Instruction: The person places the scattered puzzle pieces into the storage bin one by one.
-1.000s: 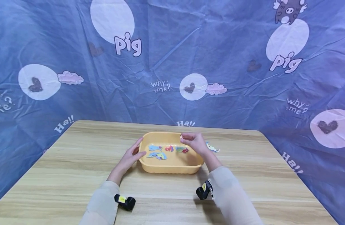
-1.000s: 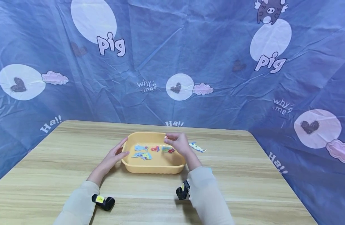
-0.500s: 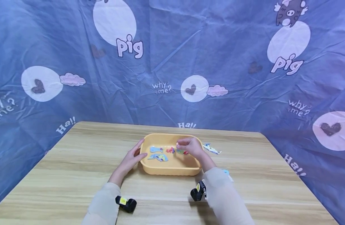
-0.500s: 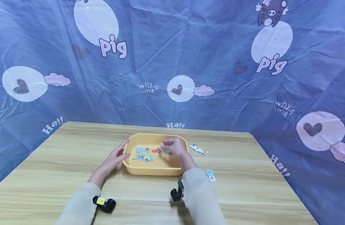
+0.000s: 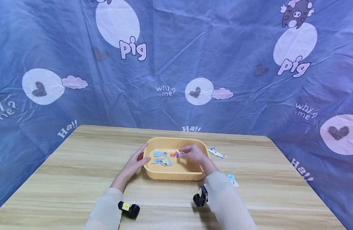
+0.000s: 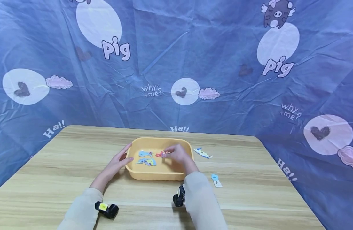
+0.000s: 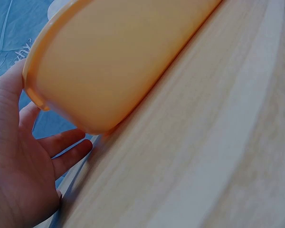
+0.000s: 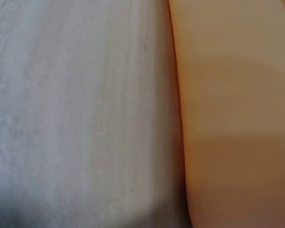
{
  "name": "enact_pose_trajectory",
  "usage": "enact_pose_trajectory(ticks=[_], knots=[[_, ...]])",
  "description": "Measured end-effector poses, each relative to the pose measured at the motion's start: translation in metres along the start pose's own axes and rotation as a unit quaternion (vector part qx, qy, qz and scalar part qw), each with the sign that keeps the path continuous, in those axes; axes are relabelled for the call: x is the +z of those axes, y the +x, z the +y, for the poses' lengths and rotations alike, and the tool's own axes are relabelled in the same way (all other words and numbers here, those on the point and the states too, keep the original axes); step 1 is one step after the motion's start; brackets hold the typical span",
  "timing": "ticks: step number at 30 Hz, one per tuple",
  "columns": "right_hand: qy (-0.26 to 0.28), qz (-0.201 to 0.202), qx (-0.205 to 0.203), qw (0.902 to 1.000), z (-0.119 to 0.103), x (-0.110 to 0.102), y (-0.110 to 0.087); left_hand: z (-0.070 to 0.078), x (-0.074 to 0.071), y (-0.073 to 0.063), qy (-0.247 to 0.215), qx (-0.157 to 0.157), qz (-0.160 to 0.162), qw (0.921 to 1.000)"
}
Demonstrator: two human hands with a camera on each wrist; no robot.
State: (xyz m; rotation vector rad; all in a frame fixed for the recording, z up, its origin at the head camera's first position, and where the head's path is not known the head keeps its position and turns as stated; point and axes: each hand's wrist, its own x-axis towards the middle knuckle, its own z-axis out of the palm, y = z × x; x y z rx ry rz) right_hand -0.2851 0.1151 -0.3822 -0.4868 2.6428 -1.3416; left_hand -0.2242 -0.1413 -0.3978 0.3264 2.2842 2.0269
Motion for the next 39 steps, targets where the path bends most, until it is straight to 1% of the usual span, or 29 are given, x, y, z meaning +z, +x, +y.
enact_pose_trajectory(ticks=[2,5,7,11,12,14,20,21,31,39], knots=[[-0.007,-0.008,0.004,0.9999,0.000,0.001,0.000,0.000,0.000,0.000,0.001,-0.001,0.000,1.0000],[0.000,-0.017,0.007,0.9998,0.002,0.004,0.001,0.001,0.000,0.000,-0.001,-0.002,0.001,1.0000],[0.007,-0.019,0.009,0.9998,-0.006,0.004,-0.004,0.001,0.000,0.000,0.000,-0.003,0.002,1.0000],[0.008,-0.027,0.010,0.9996,-0.006,0.004,-0.005,0.002,0.000,0.000,0.001,-0.005,0.002,1.0000],[0.005,-0.030,0.009,0.9995,-0.006,0.004,-0.005,0.002,0.000,0.000,0.000,-0.006,0.002,1.0000],[-0.005,-0.037,0.002,0.9993,0.003,0.006,0.001,0.001,-0.001,0.000,-0.001,-0.005,0.001,1.0000],[-0.017,-0.058,-0.010,0.9982,0.004,0.006,0.002,0.002,0.000,0.001,-0.005,-0.003,0.000,1.0000],[-0.014,-0.059,-0.008,0.9981,0.004,0.006,0.002,0.002,0.000,0.001,-0.004,-0.004,0.000,1.0000],[-0.056,-0.056,-0.010,0.9968,0.001,0.009,0.002,0.002,0.000,0.000,0.001,-0.007,0.000,1.0000],[-0.082,-0.062,0.010,0.9947,0.000,0.010,0.001,0.002,-0.001,0.001,0.001,-0.008,-0.002,1.0000]])
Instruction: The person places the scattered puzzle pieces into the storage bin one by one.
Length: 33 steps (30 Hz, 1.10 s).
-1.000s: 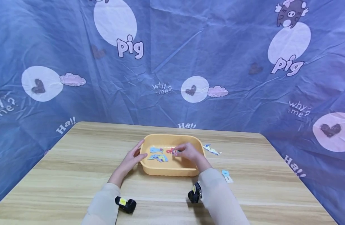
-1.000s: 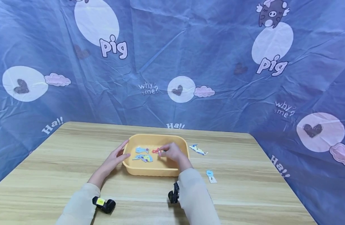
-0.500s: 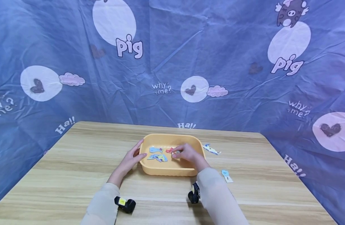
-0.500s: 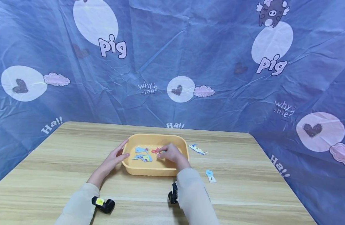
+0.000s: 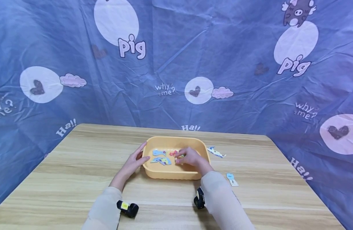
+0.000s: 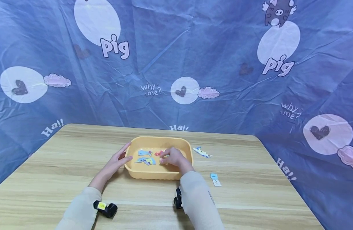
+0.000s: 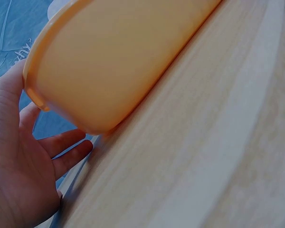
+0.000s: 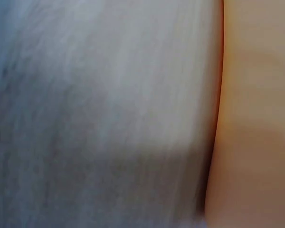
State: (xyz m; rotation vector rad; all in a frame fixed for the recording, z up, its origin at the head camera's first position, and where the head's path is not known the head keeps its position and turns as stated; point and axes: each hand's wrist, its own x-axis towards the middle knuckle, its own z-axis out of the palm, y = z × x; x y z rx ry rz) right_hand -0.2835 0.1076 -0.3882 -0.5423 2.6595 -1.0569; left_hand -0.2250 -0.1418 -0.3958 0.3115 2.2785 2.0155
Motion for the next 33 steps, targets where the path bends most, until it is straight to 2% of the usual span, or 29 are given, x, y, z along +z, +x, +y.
enact_pose_trajectory(ticks=[9,21,33], knots=[[-0.028,-0.007,-0.015,0.9995,-0.0014,0.0011,0.0013,-0.0006,0.0001,0.0006,-0.001,0.004,-0.002,1.0000],[-0.069,0.004,-0.044,0.9966,-0.0021,0.0037,0.0040,0.0007,-0.0005,0.0015,-0.004,0.004,0.000,1.0000],[-0.043,0.006,-0.055,0.9976,-0.0017,0.0045,0.0025,-0.0014,0.0008,0.0001,-0.014,0.004,0.001,0.9999]])
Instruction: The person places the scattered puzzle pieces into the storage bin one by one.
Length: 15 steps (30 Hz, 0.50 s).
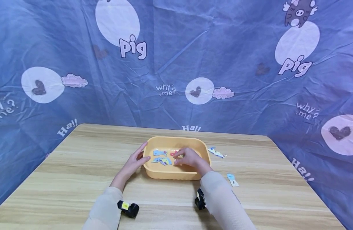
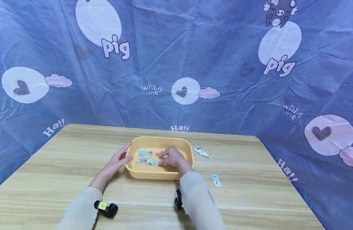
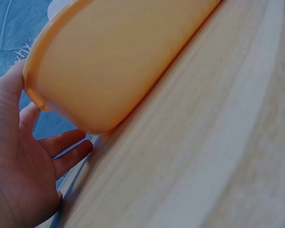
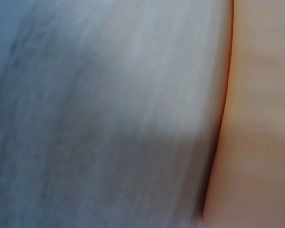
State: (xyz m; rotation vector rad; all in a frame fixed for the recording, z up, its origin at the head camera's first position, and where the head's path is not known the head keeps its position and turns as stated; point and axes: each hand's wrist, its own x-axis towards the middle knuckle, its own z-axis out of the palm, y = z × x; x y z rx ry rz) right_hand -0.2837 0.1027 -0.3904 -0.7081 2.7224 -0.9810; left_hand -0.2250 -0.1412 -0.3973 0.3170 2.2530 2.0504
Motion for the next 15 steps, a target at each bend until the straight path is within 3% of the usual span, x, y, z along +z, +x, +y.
enact_pose_trajectory(ticks=[10,15], knots=[[0.048,-0.009,-0.006,0.9988,-0.0015,-0.0036,0.0002,0.0013,-0.0005,-0.0013,0.011,-0.002,0.002,0.9999],[0.045,-0.008,-0.010,0.9989,0.0008,-0.0062,-0.0002,-0.0028,-0.0017,0.0007,0.006,0.004,0.000,1.0000]])
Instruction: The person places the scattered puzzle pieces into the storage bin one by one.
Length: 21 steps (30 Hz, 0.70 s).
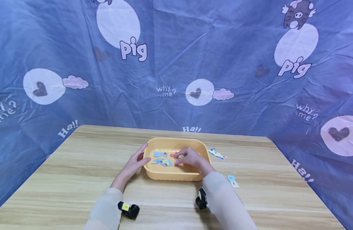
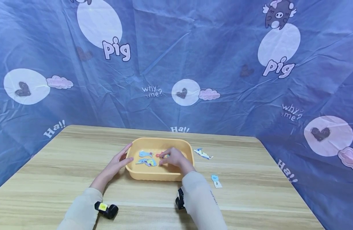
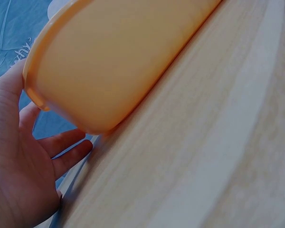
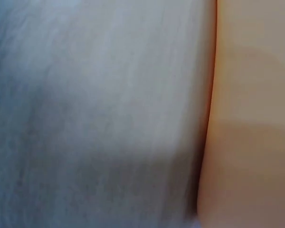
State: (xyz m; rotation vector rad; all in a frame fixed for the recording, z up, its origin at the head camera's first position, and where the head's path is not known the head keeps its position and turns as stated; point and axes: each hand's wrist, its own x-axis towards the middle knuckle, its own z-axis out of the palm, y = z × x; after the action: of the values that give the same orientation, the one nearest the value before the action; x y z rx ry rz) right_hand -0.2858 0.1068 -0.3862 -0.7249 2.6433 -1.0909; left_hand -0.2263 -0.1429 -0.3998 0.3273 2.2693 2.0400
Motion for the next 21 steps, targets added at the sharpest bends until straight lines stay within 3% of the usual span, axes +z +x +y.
enact_pose_trajectory(ticks=[9,16,21], knots=[[-0.010,0.007,-0.004,0.9999,-0.006,-0.006,-0.002,-0.025,-0.004,0.010,-0.001,0.006,0.008,1.0000],[-0.016,0.025,-0.011,0.9995,-0.018,-0.023,-0.005,-0.027,-0.004,0.011,0.007,0.012,0.011,0.9998],[0.014,0.030,-0.023,0.9992,-0.022,-0.039,-0.012,-0.023,-0.003,0.010,-0.002,0.003,0.006,1.0000]])
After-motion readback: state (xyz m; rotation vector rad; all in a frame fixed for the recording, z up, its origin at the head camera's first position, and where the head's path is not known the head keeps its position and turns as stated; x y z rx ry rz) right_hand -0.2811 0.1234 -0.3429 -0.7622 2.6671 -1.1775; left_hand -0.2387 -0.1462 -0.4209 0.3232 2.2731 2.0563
